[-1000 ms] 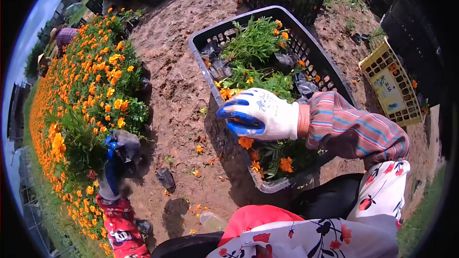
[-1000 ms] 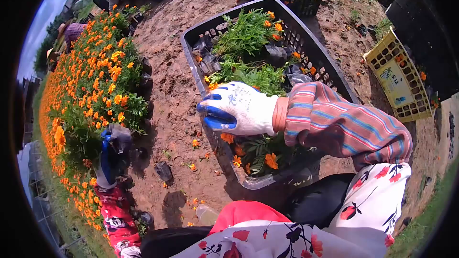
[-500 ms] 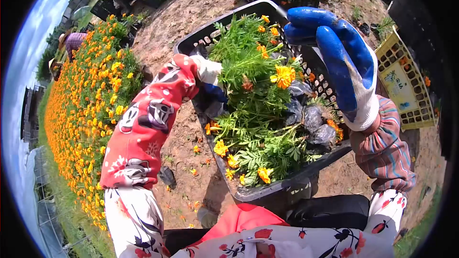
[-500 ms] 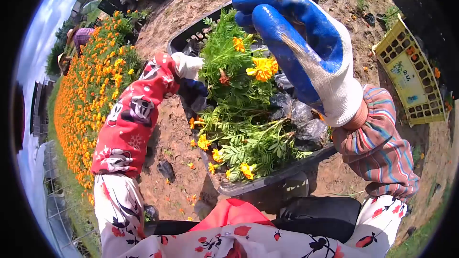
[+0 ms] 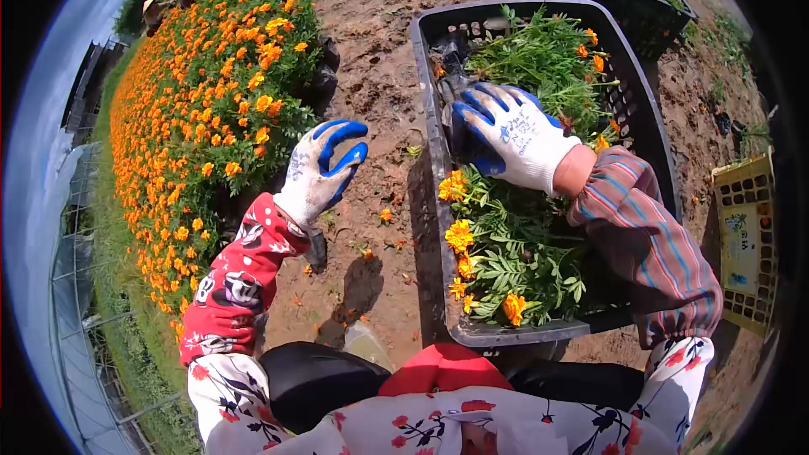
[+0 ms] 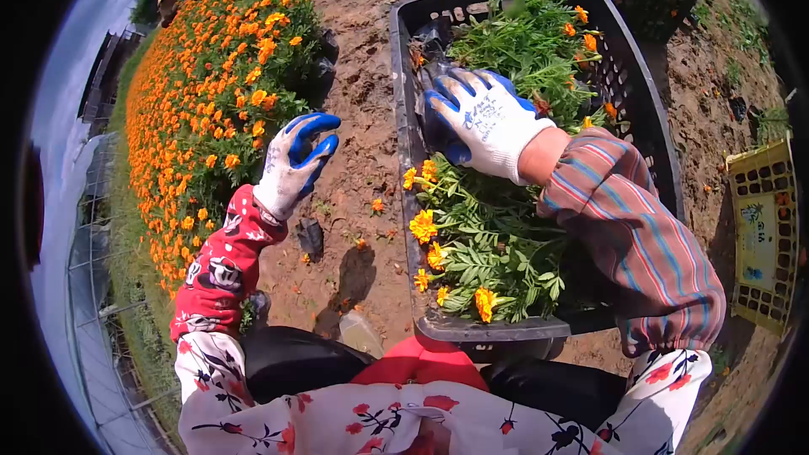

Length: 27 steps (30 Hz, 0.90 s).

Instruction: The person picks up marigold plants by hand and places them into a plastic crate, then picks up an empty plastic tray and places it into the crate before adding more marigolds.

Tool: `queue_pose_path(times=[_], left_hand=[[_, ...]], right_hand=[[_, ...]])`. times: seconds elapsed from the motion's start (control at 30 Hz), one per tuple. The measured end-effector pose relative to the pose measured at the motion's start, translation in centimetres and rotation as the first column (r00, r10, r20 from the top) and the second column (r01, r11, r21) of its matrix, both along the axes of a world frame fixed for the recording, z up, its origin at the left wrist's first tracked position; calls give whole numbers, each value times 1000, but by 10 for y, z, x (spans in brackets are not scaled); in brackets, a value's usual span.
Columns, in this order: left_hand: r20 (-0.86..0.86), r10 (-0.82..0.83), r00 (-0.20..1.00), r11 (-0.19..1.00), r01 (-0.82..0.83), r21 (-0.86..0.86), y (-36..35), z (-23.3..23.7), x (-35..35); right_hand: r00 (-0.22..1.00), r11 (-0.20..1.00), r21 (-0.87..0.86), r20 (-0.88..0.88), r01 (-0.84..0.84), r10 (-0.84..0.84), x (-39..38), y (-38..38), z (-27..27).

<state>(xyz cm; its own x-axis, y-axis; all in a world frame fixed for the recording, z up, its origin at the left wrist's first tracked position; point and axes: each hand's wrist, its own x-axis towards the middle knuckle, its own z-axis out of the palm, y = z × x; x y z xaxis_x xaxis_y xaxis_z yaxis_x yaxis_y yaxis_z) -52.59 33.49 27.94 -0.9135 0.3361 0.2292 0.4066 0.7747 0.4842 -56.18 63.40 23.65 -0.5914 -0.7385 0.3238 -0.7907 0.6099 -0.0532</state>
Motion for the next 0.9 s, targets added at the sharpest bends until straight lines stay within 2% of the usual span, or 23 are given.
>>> queue_pose_path(times=[0.03,0.1,0.13,0.17,0.2,0.23,0.27,0.3,0.33,0.37,0.4,0.43,0.47,0.5,0.53,0.57,0.6,0.67,0.7,0.8,0.87,0.9], left_hand=[[59,85,995,996,-87,21,-27,-20,26],[238,311,920,928,-348,135,-77,-79,92],[340,426,838,836,-509,207,-101,-115,129],[447,529,721,678,-676,288,-124,-150,168],[543,587,601,468,-799,378,-144,-189,203],[720,548,425,126,-893,431,-159,-209,239],[719,600,351,-72,-871,485,-182,-245,275],[656,705,268,-217,-800,559,-203,-272,301],[633,762,135,-376,-704,603,-222,-281,321],[513,833,-206,-435,-817,378,-252,-287,337],[347,856,-383,-440,-893,99,-308,-319,371],[358,849,-390,-449,-888,99,-348,-331,393],[121,939,-321,-335,-935,120,-384,-335,401],[110,949,-296,-298,-955,1,-388,-314,383],[98,959,-266,-255,-960,-114,-394,-297,367],[302,892,-336,-230,-913,-335,-375,-244,334],[236,951,-200,-30,-818,-574,-393,-256,331],[32,977,212,186,-764,-617,-399,-278,325],[31,979,202,179,-771,-611,-404,-279,324],[143,989,44,123,-781,-613,-436,-305,329],[195,980,-34,94,-786,-612,-450,-311,329],[194,980,-33,90,-801,-592,-457,-308,323]], right_hand=[[982,994,98,178,51,-68,-1,-4,-1],[931,976,212,343,53,-125,-15,-4,-5],[959,984,179,276,12,-62,-21,2,-20],[968,986,166,242,30,-70,-19,0,-25],[976,991,132,214,11,-40,-18,3,-28],[982,994,107,187,11,-31,-16,5,-28],[980,994,108,193,27,-48,-12,0,-22],[978,992,116,196,50,-73,-9,-4,-17],[982,988,144,166,64,-88,-11,2,-21],[985,982,169,135,84,-107,-13,6,-23],[979,990,117,181,75,-95,-8,-3,-12],[963,995,25,247,102,-105,-1,-11,-3],[913,983,-82,392,163,-118,4,-21,4],[842,955,-176,527,239,-114,10,-30,10],[843,945,-184,519,269,-139,18,-38,16],[822,939,-191,552,287,-138,29,-50,25],[832,948,-158,533,275,-153,38,-61,32],[871,967,-93,460,238,-171,47,-70,31],[861,962,-88,473,259,-189,51,-77,31],[806,943,-127,563,306,-186,60,-86,20],[818,952,-78,535,296,-211,60,-85,13],[833,957,-32,501,289,-235,58,-86,13]])
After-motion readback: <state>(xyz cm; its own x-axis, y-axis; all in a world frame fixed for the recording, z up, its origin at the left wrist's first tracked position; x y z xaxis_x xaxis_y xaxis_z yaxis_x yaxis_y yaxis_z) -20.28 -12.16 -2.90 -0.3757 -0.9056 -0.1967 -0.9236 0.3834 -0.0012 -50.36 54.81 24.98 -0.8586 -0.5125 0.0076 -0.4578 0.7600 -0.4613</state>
